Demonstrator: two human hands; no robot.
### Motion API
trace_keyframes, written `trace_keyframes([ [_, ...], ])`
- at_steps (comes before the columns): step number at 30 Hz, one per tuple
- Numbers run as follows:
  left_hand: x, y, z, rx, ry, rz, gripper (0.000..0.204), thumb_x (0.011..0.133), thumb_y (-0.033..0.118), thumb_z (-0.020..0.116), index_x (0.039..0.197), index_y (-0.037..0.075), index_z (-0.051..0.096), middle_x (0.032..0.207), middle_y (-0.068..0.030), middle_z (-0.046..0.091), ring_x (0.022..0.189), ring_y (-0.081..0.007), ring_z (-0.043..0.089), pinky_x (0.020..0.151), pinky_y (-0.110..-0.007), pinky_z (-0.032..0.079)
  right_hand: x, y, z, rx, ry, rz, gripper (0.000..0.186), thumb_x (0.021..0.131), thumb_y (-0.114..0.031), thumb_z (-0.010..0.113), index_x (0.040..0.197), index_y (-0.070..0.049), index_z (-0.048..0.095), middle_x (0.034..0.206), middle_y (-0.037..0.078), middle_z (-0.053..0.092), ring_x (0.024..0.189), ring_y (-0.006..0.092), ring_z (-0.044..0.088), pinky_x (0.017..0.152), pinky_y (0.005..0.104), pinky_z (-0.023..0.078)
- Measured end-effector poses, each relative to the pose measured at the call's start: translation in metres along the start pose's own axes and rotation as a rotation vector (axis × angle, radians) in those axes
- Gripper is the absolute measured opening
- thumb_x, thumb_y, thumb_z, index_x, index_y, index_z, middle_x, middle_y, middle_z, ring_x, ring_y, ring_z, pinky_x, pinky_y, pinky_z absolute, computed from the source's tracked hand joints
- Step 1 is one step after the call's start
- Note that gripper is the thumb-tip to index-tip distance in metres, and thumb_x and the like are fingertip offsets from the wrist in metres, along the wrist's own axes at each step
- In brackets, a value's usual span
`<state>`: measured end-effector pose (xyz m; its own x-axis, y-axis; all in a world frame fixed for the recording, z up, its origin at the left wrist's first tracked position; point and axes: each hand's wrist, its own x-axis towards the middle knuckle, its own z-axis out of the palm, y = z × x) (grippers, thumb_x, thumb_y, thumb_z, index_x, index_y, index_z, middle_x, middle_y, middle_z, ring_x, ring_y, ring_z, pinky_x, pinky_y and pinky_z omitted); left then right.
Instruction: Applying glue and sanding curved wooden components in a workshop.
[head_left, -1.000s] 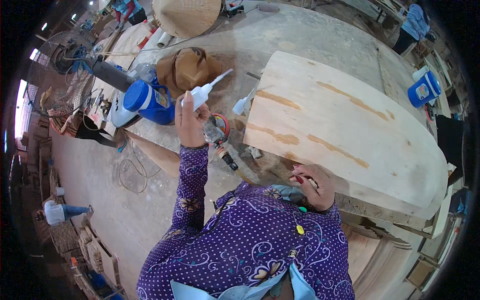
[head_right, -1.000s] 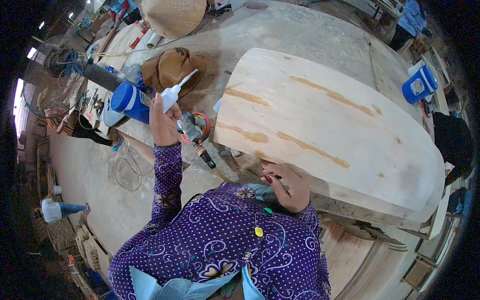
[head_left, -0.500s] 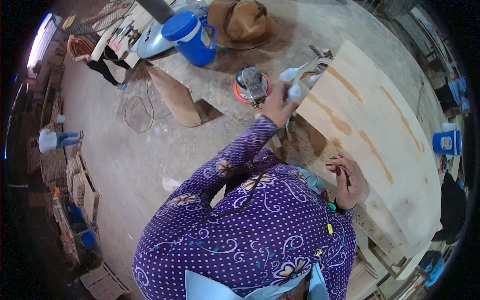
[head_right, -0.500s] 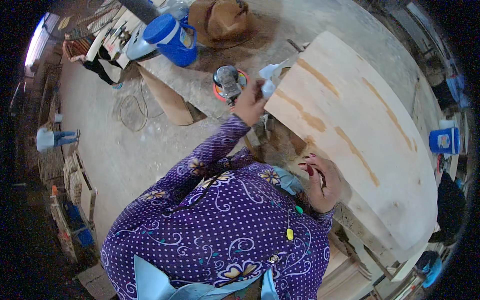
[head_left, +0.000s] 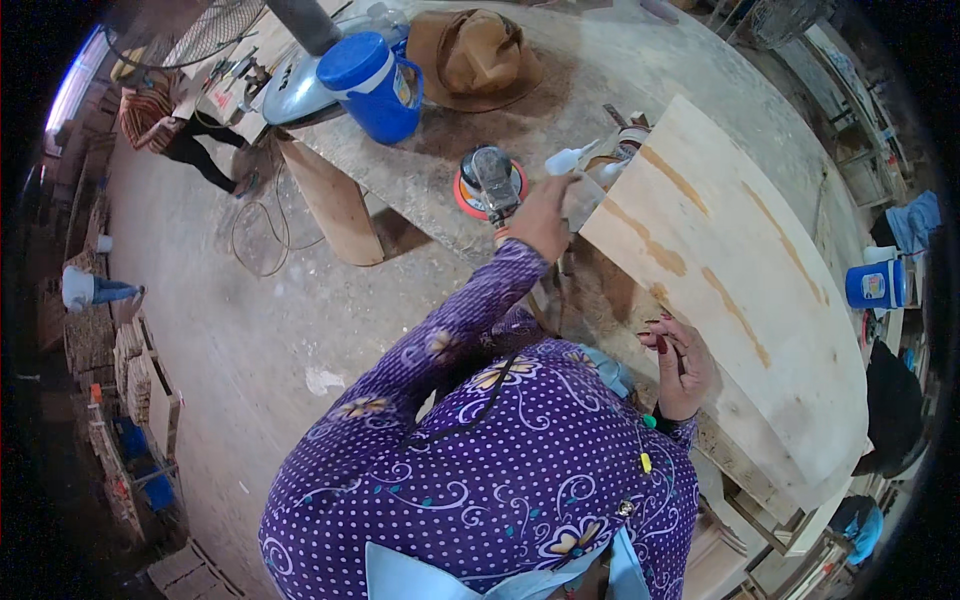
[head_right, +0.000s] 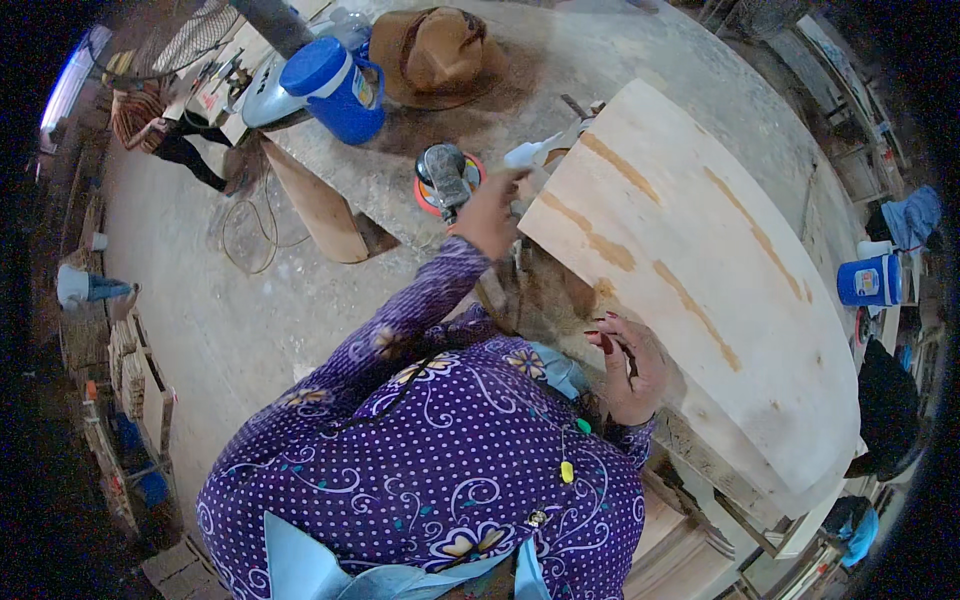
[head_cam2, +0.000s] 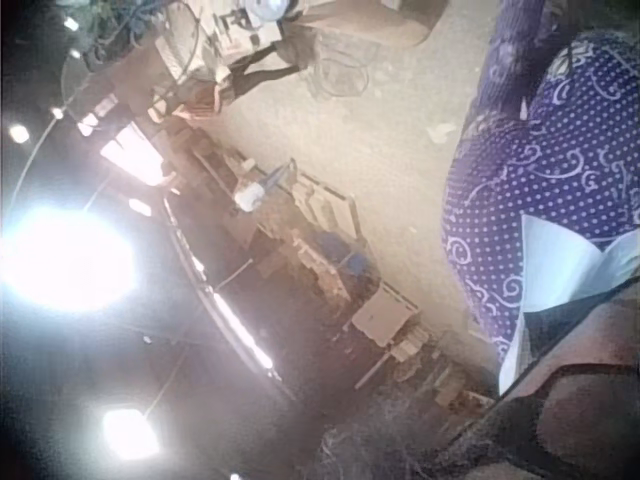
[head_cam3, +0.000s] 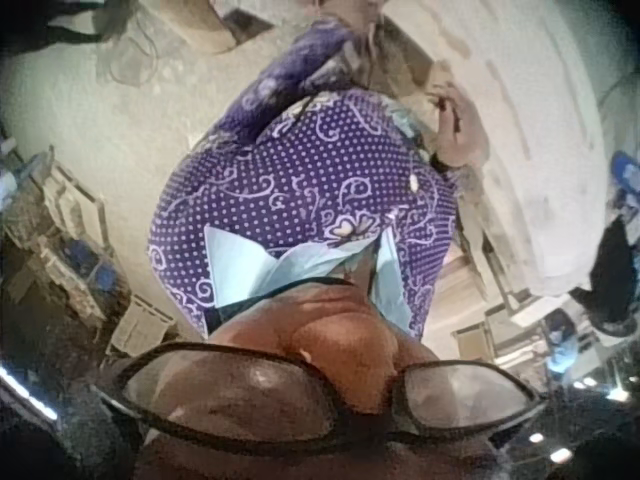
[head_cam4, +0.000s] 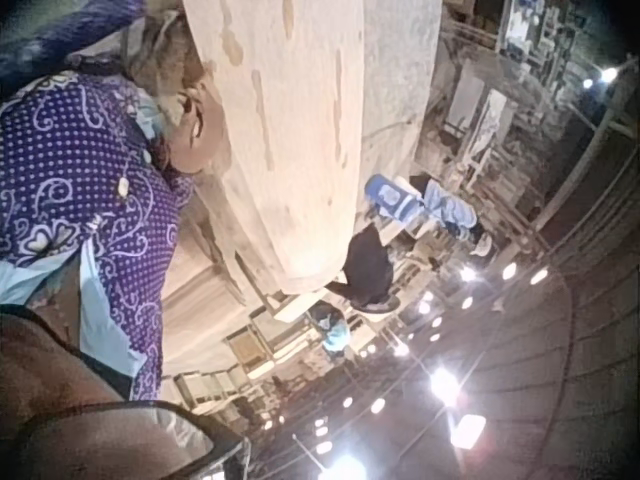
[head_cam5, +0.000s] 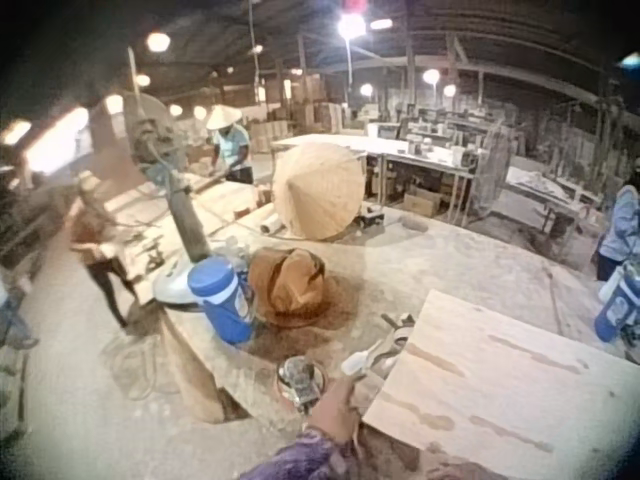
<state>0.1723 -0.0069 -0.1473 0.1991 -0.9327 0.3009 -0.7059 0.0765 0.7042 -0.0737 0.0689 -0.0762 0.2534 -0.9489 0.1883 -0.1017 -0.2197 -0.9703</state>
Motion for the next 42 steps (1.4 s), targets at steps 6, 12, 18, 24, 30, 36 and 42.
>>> trace_keyframes([
  [6, 0.012, 0.045, -0.088, -1.473, -0.182, -0.186, 0.054, 0.082, -0.005, 0.046, 0.132, 0.007, 0.03, 0.124, -0.014, 0.045, 0.111, -0.024, 0.05, 0.094, -0.035, 0.04, 0.003, -0.001, -0.004, -0.058, -0.032, 0.022, 0.017, 0.086, -0.005, 0.049, 0.1, 0.004, 0.055, 0.097, 0.015, 0.059, 0.082, 0.0211, 0.062, 0.074, 0.0297, 0.049],
  [12, 0.0, 0.08, -0.097, -1.801, -0.4, -0.229, 0.063, 0.082, -0.007, 0.044, 0.137, 0.01, 0.02, 0.123, -0.0139, 0.046, 0.109, -0.0241, 0.051, 0.097, -0.039, 0.039, 0.009, -0.015, -0.002, -0.213, -0.147, -0.032, 0.018, 0.081, -0.001, 0.052, 0.097, 0.002, 0.058, 0.096, 0.013, 0.06, 0.076, 0.018, 0.062, 0.072, 0.0266, 0.048],
  [18, -0.008, 0.096, -0.084, -1.86, -0.54, -0.289, 0.067, 0.081, -0.007, 0.047, 0.138, 0.011, 0.015, 0.122, -0.011, 0.047, 0.109, -0.0236, 0.051, 0.097, -0.04, 0.038, 0.045, -0.062, 0.011, -0.21, -0.155, -0.063, 0.027, 0.079, 0.001, 0.053, 0.105, -0.001, 0.056, 0.093, 0.011, 0.06, 0.076, 0.0154, 0.059, 0.066, 0.0245, 0.047],
  [24, -0.017, 0.106, -0.077, -1.881, -0.57, -0.317, 0.067, 0.082, -0.007, 0.047, 0.138, 0.011, 0.015, 0.118, -0.01, 0.05, 0.107, -0.0212, 0.052, 0.094, -0.038, 0.041, 0.066, -0.066, 0.027, 0.097, -0.06, -0.094, 0.03, 0.077, 0.001, 0.056, 0.107, -0.001, 0.056, 0.089, 0.007, 0.056, 0.075, 0.013, 0.056, 0.067, 0.0236, 0.046],
  [30, -0.023, 0.11, -0.074, -1.783, -0.53, -0.366, 0.07, 0.081, -0.007, 0.047, 0.139, 0.015, 0.014, 0.115, -0.0082, 0.05, 0.106, -0.0192, 0.052, 0.092, -0.034, 0.042, 0.069, -0.059, 0.031, 0.187, -0.142, -0.14, 0.027, 0.076, -0.003, 0.061, 0.104, -0.003, 0.06, 0.087, 0.004, 0.055, 0.079, 0.0111, 0.053, 0.07, 0.0226, 0.044],
  [36, -0.026, 0.109, -0.067, -1.857, -0.534, -0.384, 0.071, 0.081, -0.008, 0.046, 0.139, 0.017, 0.014, 0.116, -0.0089, 0.048, 0.106, -0.0205, 0.052, 0.092, -0.034, 0.041, 0.067, -0.05, 0.031, 0.16, -0.101, -0.116, 0.022, 0.077, -0.004, 0.061, 0.099, -0.004, 0.062, 0.087, 0.003, 0.054, 0.076, 0.0113, 0.052, 0.068, 0.0224, 0.044],
  [42, -0.025, 0.111, -0.059, -1.814, -0.609, -0.418, 0.069, 0.081, -0.008, 0.046, 0.138, 0.017, 0.016, 0.112, -0.0076, 0.052, 0.104, -0.0195, 0.052, 0.087, -0.034, 0.044, 0.068, -0.049, 0.026, 0.156, -0.07, -0.215, 0.013, 0.076, -0.008, 0.06, 0.089, -0.003, 0.06, 0.085, 0.006, 0.053, 0.075, 0.0141, 0.053, 0.064, 0.025, 0.043],
])
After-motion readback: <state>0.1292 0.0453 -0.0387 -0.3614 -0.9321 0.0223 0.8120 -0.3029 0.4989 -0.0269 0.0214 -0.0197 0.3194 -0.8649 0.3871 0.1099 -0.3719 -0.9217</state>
